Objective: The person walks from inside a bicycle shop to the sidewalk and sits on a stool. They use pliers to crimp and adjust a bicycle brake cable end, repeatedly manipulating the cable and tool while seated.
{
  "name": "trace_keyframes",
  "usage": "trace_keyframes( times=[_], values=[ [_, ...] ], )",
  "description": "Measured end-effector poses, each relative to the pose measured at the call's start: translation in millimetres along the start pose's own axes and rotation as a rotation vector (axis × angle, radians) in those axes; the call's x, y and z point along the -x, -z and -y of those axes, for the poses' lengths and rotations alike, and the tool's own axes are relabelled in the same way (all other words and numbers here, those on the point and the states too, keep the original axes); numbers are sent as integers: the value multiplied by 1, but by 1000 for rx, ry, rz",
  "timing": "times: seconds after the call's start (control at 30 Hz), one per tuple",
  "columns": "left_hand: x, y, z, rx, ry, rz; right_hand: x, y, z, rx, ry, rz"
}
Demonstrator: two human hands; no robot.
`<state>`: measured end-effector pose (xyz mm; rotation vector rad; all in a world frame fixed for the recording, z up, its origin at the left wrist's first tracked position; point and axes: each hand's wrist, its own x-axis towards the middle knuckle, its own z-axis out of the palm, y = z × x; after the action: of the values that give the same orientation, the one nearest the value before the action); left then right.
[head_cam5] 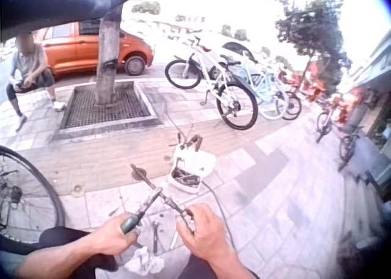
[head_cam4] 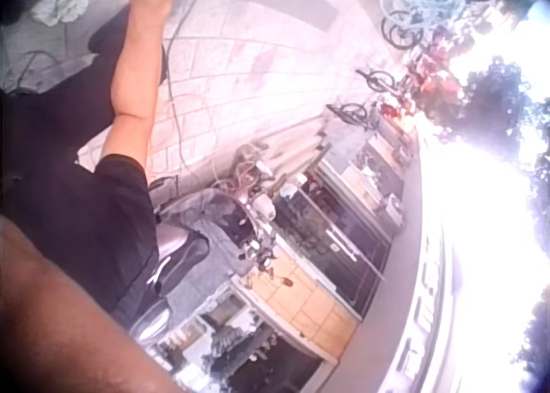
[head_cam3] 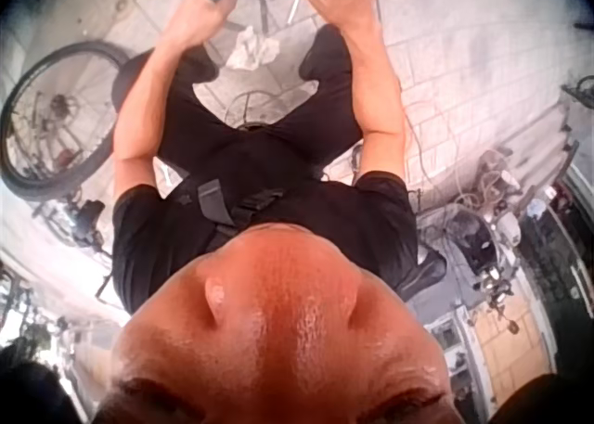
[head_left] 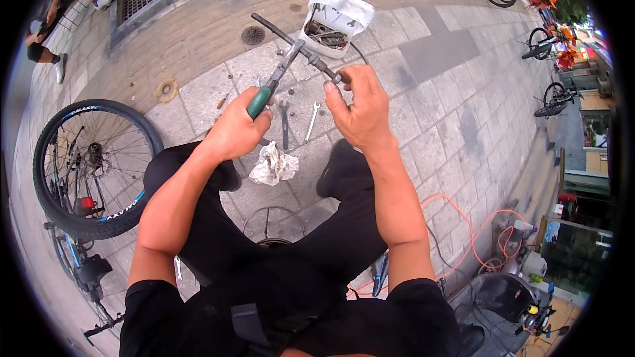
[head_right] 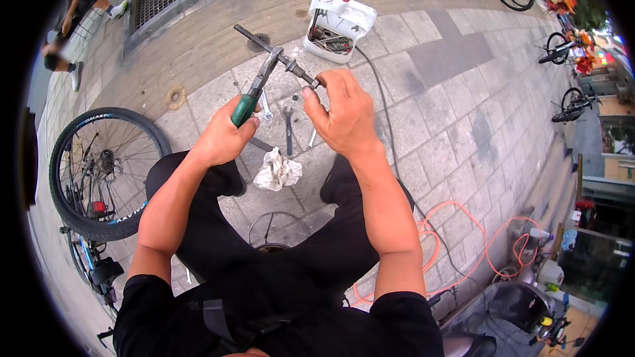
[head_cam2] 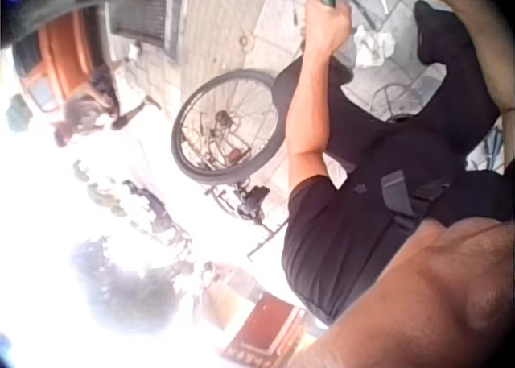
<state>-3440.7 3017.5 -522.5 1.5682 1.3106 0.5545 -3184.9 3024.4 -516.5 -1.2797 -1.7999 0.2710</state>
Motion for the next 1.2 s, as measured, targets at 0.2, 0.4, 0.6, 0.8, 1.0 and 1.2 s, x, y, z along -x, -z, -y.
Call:
trace_keyframes(
  times=[0.2,0.4,0.6,0.8,1.0,1.2],
  values=[
    [1,-2,7,2,-34,-8,1,-10,-3,-950,-878,223],
    [-1,0,4,28,0,13,-2,6,16,79,-121,22],
    [1,-3,3,12,-13,-5,8,-7,-1,-963,-964,200],
    [0,0,1,38,-4,-8,11,-14,-11,-399,-354,15],
    [0,1,-4,15,41,38,1,-1,3,-154,-202,42],
    [3,-3,8,33,-29,-4,-1,2,7,-640,-721,214]
  ],
)
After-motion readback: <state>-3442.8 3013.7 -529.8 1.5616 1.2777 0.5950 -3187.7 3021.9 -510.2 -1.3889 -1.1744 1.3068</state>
